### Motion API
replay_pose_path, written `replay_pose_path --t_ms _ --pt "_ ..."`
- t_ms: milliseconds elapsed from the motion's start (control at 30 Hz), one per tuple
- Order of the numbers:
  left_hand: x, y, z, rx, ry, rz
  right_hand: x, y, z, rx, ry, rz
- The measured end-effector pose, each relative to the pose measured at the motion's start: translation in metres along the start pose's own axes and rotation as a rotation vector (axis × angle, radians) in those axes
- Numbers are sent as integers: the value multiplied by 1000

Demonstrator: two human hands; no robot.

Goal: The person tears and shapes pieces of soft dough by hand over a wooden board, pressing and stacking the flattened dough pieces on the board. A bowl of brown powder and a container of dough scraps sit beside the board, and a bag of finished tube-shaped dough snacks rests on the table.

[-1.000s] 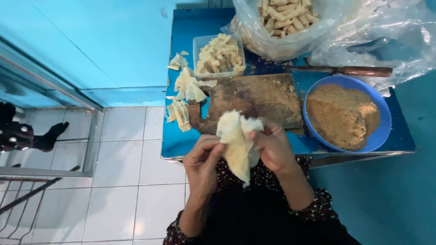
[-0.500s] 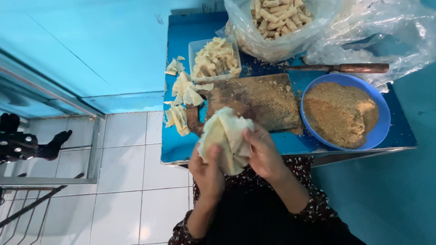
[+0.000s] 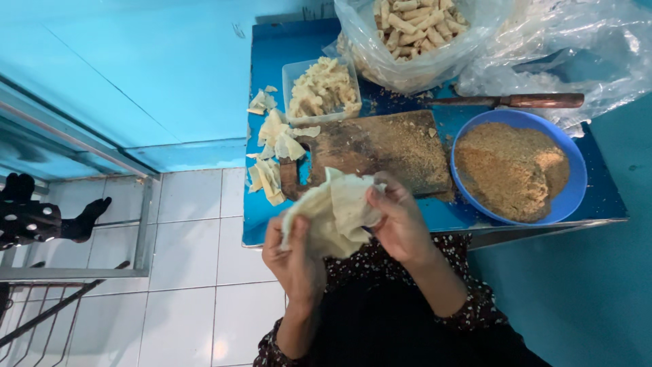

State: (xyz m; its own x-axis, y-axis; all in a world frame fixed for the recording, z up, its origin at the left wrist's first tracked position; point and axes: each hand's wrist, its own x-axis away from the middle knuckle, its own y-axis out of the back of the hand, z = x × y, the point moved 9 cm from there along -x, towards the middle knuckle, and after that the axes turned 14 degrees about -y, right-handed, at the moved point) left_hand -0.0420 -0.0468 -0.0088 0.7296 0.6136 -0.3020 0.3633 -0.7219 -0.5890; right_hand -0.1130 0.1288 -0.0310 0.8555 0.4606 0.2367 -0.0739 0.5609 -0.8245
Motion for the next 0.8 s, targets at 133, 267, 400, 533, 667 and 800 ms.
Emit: replay_pose_path --t_ms 133,267,400,533,667,800 --pt "14 7 12 -235 19 37 -4 5 -19 202 -59 49" --pt "15 2 -2 -273 -196 182 -3 12 -11 386 87 94" --pt "9 26 9 17 42 -49 -1 43 -30 66 -199 -54" --pt "5 30 -4 134 79 -172 12 49 -27 -6 -211 -25" --pt "-4 41 -26 125 10 -313 22 69 1 -85 -180 -151" --pt "-24 64 -56 117 -147 -333 52 50 79 237 252 -156"
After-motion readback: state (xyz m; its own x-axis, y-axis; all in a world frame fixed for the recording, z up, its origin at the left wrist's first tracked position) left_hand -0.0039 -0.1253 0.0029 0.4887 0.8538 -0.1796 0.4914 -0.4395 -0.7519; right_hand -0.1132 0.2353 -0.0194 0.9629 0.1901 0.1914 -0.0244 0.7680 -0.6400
